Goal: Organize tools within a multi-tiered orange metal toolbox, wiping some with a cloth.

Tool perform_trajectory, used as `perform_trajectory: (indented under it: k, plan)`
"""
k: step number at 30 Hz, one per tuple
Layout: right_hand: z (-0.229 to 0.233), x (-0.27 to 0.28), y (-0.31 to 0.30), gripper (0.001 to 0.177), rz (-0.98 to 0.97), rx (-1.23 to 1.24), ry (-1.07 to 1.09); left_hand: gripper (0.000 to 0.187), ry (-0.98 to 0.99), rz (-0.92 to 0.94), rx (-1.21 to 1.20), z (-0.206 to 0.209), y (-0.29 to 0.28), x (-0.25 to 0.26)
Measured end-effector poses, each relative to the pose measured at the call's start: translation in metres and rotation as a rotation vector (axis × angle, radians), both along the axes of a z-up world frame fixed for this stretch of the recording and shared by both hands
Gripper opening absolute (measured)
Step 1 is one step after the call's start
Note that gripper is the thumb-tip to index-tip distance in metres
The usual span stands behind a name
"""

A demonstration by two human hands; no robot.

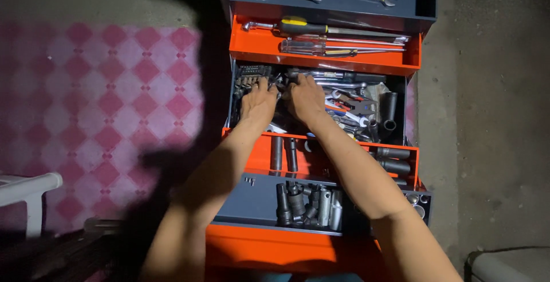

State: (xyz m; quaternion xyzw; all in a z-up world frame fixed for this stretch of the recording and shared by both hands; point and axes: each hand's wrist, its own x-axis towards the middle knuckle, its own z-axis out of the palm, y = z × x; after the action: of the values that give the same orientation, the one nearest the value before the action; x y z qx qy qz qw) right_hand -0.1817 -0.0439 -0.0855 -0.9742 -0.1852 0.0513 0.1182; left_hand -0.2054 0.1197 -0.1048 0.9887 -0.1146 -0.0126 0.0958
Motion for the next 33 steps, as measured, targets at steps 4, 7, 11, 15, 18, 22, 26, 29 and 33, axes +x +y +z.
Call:
perform_trajectory:
  k: [4, 7, 11, 15, 18, 22, 26, 29, 33]
  plan:
    - [0.007, 0.001, -0.003, 0.024, 0.003, -0.018, 0.023, 0.031, -0.003, -0.005, -0.026, 0.008, 0.005, 0.000]
    - [0.016, 0.004, -0.005, 0.042, 0.011, 0.012, 0.045, 0.037, 0.002, -0.002, -0.041, 0.017, 0.006, 0.002]
    - [0.027, 0.008, -0.013, 0.049, -0.043, 0.098, 0.182, 0.038, -0.030, 0.036, -0.170, 0.047, 0.003, -0.001]
    - [0.032, 0.012, -0.024, 0.043, -0.044, 0.159, 0.193, 0.043, -0.110, 0.028, -0.282, 0.060, -0.003, -0.004]
    - [0.053, 0.013, -0.025, 0.036, -0.087, 0.256, 0.201, 0.053, -0.146, 0.007, -0.330, 0.075, -0.007, -0.003]
    - [0.075, 0.012, -0.036, 0.038, -0.131, 0.385, 0.149, 0.065, -0.159, -0.025, -0.446, 0.096, -0.013, 0.000]
    - [0.103, 0.008, -0.047, 0.032, -0.167, 0.583, -0.027, 0.077, -0.151, -0.051, -0.624, 0.120, -0.026, 0.006]
    - [0.132, 0.000, -0.051, 0.026, -0.241, 0.730, -0.077, 0.082, -0.158, -0.098, -0.701, 0.141, -0.040, 0.009]
    - [0.163, -0.011, -0.061, 0.022, -0.307, 0.885, -0.110, 0.088, -0.204, -0.192, -0.803, 0.167, -0.057, 0.007]
